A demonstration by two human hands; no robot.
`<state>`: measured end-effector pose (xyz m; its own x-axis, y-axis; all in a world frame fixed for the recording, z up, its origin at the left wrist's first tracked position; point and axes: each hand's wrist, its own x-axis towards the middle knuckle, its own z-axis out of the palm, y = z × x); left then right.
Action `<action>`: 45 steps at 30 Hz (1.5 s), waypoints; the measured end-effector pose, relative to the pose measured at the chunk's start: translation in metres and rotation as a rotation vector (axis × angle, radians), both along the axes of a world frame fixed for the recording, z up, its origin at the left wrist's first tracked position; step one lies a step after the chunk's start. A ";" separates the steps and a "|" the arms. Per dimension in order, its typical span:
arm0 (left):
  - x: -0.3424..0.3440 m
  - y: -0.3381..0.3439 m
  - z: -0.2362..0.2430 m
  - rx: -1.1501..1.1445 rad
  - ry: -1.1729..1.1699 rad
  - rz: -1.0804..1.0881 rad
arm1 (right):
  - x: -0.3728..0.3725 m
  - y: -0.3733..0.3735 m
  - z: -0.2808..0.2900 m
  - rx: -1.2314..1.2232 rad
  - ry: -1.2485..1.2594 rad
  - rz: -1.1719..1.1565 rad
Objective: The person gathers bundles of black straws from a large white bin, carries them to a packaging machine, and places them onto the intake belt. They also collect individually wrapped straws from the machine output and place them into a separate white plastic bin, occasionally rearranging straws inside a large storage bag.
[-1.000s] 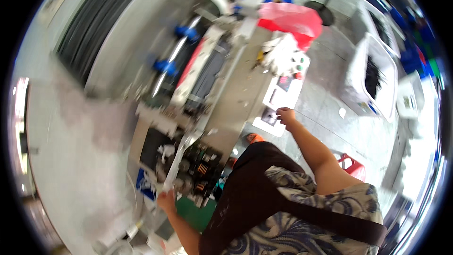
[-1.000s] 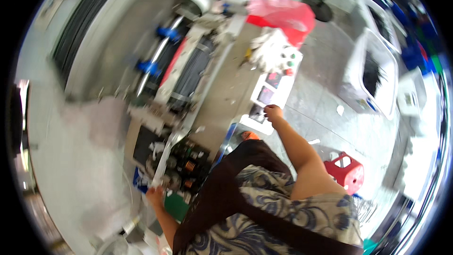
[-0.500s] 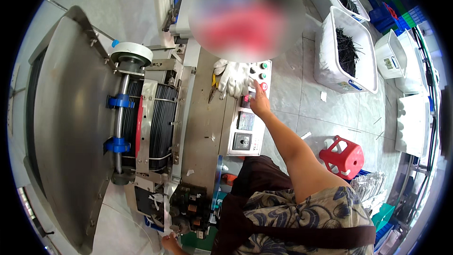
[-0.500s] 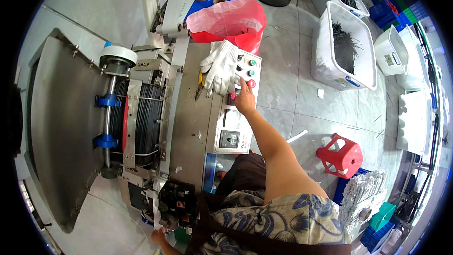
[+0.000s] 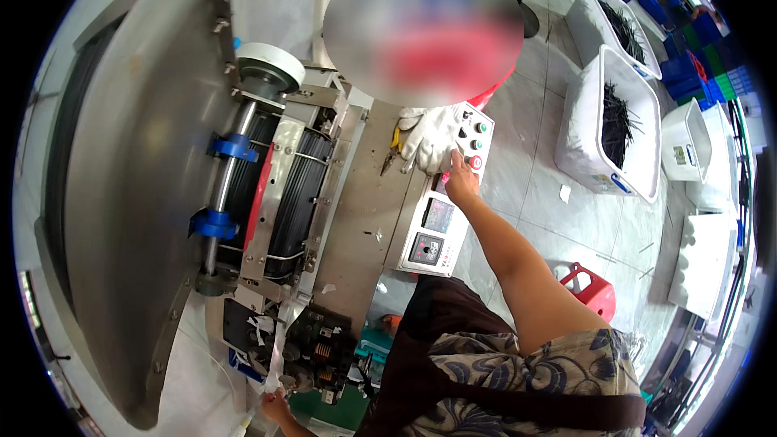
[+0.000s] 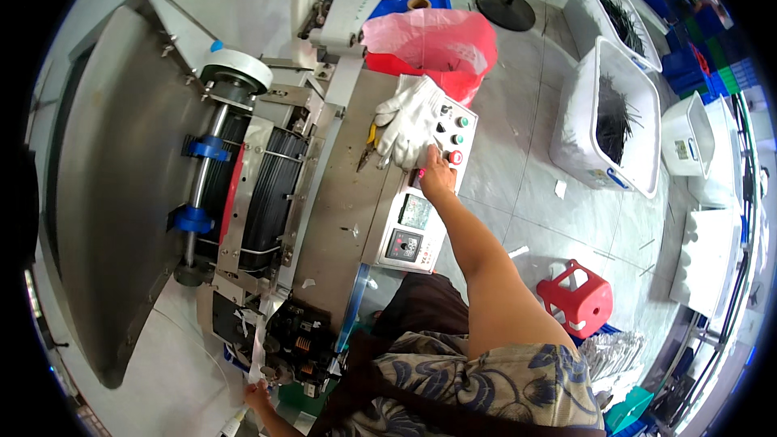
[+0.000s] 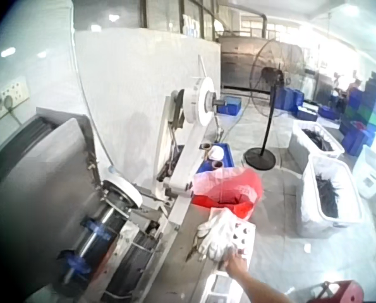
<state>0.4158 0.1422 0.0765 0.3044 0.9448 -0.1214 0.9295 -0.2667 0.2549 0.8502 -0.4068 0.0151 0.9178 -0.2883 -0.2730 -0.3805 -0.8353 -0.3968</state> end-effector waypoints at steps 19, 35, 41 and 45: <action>-0.006 -0.022 0.047 0.071 -0.109 -0.123 | -0.246 0.034 -0.033 0.222 0.390 0.566; -0.182 0.000 0.064 0.150 0.090 0.230 | -0.205 0.095 0.013 0.294 0.331 0.723; -0.296 -0.013 0.082 0.292 0.336 0.451 | -0.205 0.102 -0.011 0.348 0.437 0.818; -0.393 -0.050 0.094 0.346 0.250 0.729 | -0.195 0.110 -0.012 0.298 0.380 0.869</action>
<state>0.0228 0.0926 0.1705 -0.3937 0.8906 0.2278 0.9173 0.3969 0.0337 0.6547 -0.2967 0.0029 0.6140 0.5714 -0.5445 0.1715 -0.7699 -0.6146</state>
